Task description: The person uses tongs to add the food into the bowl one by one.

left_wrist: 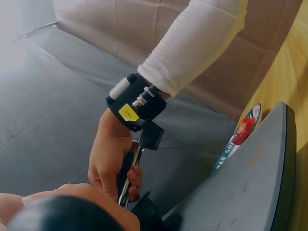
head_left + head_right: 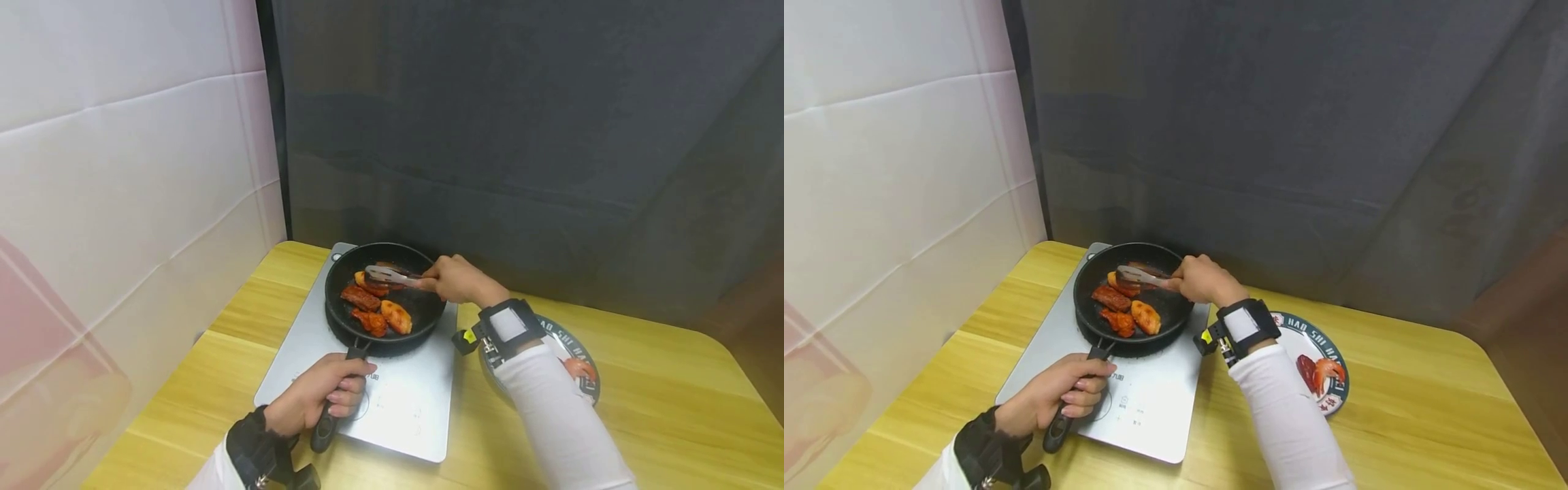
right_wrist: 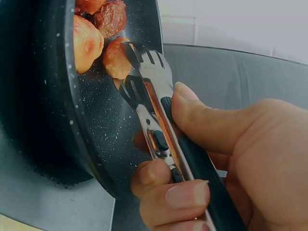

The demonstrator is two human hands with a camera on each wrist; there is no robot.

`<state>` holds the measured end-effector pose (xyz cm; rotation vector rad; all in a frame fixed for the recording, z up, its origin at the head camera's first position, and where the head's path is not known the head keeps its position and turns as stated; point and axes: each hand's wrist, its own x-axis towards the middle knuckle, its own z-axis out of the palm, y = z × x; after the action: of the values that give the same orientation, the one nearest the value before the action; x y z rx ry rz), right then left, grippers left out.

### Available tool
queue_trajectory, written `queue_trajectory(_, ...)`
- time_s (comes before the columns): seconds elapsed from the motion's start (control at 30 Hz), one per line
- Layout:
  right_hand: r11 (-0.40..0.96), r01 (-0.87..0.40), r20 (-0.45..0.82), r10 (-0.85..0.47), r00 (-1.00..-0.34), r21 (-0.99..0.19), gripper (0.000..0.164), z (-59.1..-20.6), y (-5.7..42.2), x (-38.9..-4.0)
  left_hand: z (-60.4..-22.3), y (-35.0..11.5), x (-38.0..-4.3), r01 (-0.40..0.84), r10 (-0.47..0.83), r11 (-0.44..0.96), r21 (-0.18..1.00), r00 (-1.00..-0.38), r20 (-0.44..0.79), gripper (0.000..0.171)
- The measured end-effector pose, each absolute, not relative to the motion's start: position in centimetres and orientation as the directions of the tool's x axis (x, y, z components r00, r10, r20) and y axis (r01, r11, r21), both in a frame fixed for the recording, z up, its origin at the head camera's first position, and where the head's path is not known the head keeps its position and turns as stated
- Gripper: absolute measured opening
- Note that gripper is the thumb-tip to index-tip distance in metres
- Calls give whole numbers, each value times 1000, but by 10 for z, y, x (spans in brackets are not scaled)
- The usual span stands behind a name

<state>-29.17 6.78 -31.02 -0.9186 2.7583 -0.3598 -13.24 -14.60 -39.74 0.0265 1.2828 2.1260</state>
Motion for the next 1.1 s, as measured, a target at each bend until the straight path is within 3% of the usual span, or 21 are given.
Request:
queue_trajectory(0.47,839,-491,-105,-524,-845,-235,34,-306,74,-285,-397,-146,-136,-515,532,-334,790,-795,-292,30)
queue_trajectory(0.87,752,-550,195,-516,-834,-363,28,-318,125,-258,-398,-145,-137,-525,542,-322,788,-785,-302,31)
queue_trajectory(1.1,793,-460,254,-386,-887,-400,51,-326,167,-230,-398,-147,-136,-528,549,-323,786,-781,-299,30)
